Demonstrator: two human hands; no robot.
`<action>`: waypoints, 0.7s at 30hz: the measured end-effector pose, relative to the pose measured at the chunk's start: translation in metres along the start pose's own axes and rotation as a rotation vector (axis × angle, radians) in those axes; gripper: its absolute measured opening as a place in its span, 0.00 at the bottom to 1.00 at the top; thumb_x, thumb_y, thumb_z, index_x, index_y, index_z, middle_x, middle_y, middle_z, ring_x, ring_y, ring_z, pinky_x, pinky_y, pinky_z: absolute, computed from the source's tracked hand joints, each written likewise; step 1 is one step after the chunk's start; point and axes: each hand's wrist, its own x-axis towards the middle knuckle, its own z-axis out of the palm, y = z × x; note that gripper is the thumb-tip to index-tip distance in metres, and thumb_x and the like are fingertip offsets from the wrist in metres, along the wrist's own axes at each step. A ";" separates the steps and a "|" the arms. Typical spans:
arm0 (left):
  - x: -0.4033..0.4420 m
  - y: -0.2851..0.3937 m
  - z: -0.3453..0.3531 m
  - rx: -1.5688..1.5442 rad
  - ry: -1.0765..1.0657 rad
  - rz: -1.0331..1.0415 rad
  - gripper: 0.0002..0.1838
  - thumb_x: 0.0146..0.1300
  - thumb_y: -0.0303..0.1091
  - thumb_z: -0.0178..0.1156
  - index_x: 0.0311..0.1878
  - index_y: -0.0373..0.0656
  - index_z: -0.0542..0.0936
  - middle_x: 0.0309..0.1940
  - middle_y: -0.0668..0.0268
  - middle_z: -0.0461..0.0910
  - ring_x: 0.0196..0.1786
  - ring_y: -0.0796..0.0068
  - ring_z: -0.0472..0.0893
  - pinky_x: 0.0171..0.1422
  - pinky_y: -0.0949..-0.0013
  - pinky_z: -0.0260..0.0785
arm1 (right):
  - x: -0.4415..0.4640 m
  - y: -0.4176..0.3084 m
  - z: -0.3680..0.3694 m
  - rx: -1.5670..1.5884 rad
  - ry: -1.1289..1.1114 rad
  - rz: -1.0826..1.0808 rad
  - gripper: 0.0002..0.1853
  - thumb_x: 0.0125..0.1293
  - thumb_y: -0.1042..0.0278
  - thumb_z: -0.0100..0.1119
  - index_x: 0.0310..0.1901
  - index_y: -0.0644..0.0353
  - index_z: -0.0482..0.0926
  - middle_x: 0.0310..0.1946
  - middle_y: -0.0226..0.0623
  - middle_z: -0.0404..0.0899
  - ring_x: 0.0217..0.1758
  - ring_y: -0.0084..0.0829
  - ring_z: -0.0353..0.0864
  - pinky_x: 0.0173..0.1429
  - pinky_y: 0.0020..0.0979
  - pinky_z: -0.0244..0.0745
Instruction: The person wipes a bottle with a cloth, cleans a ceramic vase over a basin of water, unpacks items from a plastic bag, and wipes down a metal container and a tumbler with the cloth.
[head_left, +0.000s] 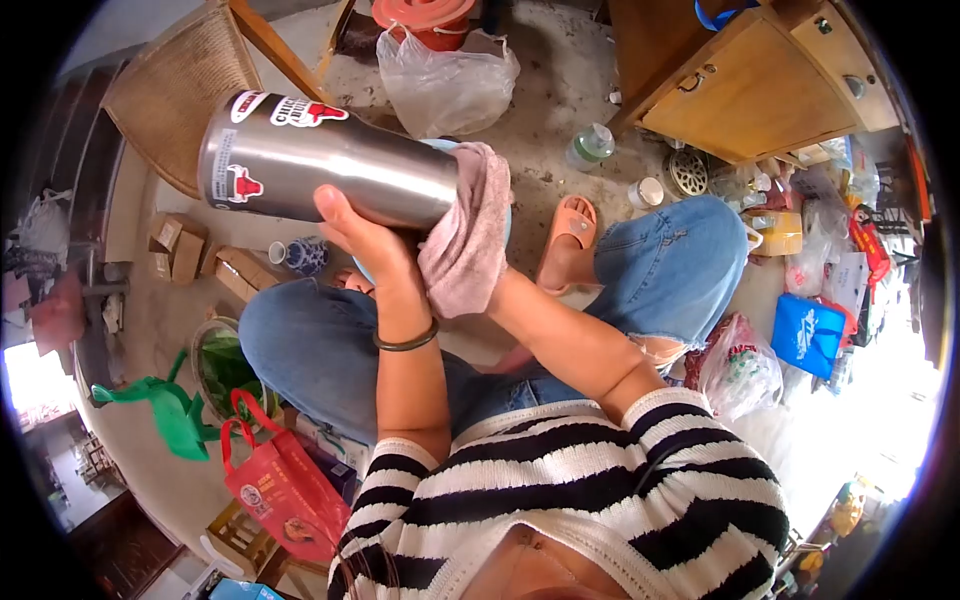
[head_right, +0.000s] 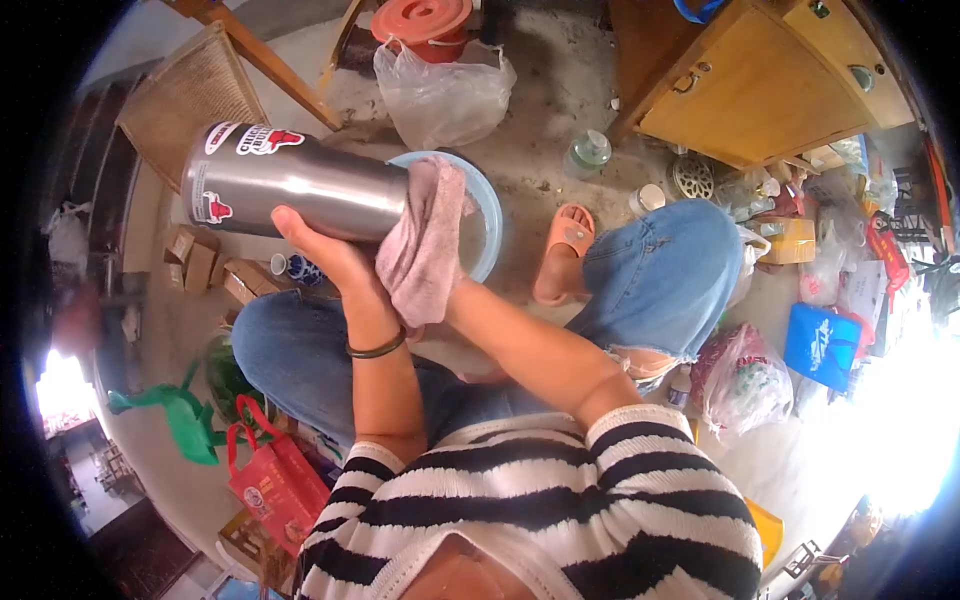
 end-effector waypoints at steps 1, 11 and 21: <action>0.002 -0.001 -0.003 -0.012 0.019 -0.012 0.44 0.66 0.69 0.47 0.66 0.35 0.65 0.59 0.52 0.72 0.58 0.58 0.76 0.63 0.56 0.71 | -0.002 0.001 -0.003 0.016 -0.033 0.001 0.23 0.75 0.56 0.48 0.66 0.57 0.64 0.58 0.38 0.69 0.59 0.32 0.68 0.68 0.29 0.61; 0.014 -0.007 -0.029 -0.121 -0.064 0.045 0.42 0.61 0.51 0.67 0.67 0.31 0.62 0.59 0.54 0.71 0.57 0.62 0.77 0.62 0.58 0.72 | -0.027 0.039 -0.016 0.490 -0.286 0.834 0.18 0.77 0.60 0.47 0.63 0.56 0.70 0.56 0.34 0.74 0.56 0.28 0.74 0.60 0.28 0.71; -0.008 0.006 -0.036 0.764 -0.475 0.471 0.60 0.31 0.43 0.82 0.70 0.38 0.59 0.56 0.50 0.75 0.57 0.50 0.78 0.59 0.57 0.71 | 0.105 0.013 -0.132 0.591 0.192 0.362 0.16 0.66 0.83 0.50 0.55 0.67 0.77 0.48 0.36 0.82 0.53 0.26 0.78 0.59 0.29 0.74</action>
